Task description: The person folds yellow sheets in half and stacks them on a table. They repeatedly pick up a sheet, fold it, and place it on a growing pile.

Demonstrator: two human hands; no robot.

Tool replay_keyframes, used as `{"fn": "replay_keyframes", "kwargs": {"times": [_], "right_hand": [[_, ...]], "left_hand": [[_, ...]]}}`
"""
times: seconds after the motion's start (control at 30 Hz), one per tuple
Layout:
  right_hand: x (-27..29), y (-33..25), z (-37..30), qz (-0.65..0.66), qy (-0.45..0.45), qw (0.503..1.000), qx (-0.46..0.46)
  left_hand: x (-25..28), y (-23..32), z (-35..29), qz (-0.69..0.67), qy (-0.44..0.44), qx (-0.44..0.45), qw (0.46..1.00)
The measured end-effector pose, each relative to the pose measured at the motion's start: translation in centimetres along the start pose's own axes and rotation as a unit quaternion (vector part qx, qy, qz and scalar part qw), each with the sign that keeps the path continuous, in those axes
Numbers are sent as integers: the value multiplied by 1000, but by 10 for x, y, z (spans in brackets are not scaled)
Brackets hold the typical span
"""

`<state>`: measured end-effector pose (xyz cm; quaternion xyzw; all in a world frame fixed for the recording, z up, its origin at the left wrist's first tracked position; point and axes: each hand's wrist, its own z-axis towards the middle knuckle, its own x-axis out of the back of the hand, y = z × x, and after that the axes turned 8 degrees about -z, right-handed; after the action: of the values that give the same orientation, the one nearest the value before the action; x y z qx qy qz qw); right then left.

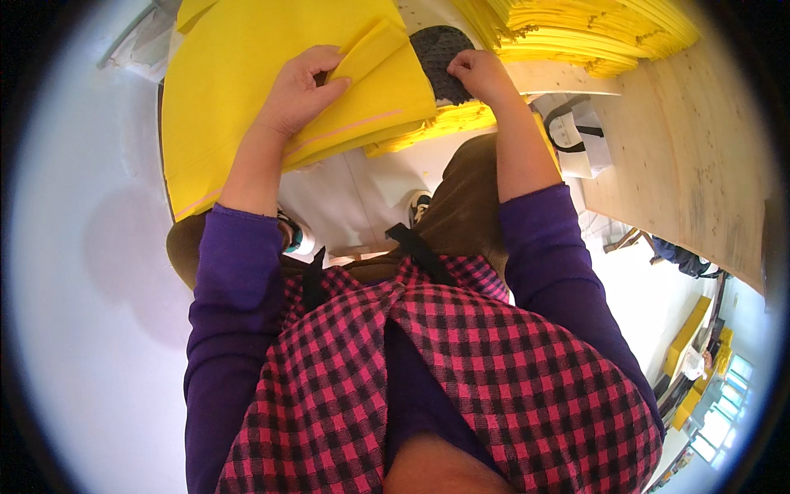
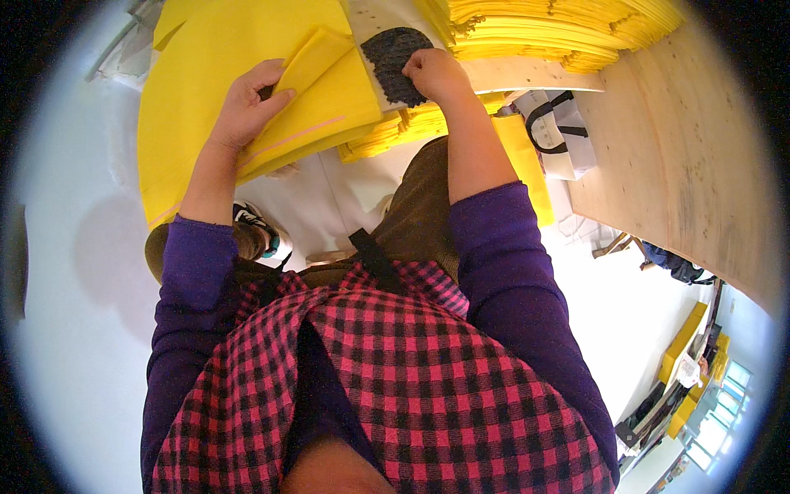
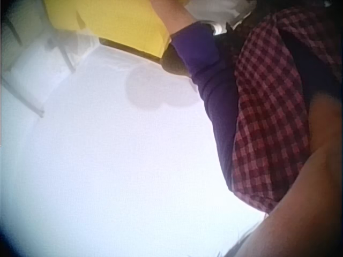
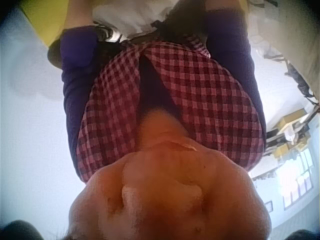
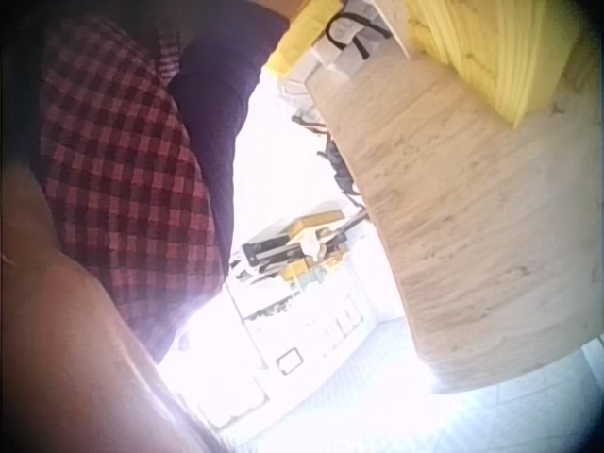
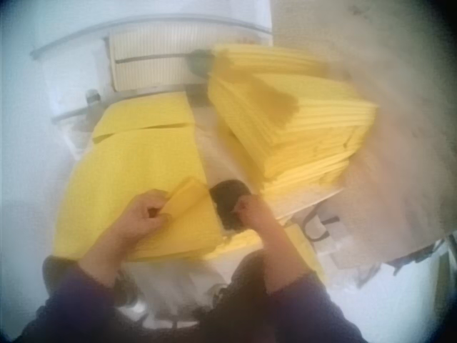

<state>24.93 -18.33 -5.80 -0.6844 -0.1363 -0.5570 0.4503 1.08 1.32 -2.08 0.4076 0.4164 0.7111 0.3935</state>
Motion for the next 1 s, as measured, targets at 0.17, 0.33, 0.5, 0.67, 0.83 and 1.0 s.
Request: {"fn": "replay_keyframes", "kwargs": {"times": [0.17, 0.33, 0.5, 0.67, 0.83, 1.0], "right_hand": [[3, -10, -11, -72, -42, 996, 11], [1, -8, -9, -39, -4, 999, -1], [8, -7, -13, 61, 9, 998, -17], [19, -32, -27, 337, 25, 934, 116], [18, -55, -32, 304, -88, 940, 129], [16, -57, -30, 309, -100, 938, 123]], "left_hand": [[-2, -3, 1, 7, 9, 16, 1000], [0, 1, -2, 4, 2, -5, 1000], [-1, 2, -2, -15, 5, 7, 1000], [0, 2, -3, -16, -3, 11, 1000], [0, 3, -4, -11, 3, 10, 1000], [1, 5, -3, -10, -7, 23, 1000]]}}
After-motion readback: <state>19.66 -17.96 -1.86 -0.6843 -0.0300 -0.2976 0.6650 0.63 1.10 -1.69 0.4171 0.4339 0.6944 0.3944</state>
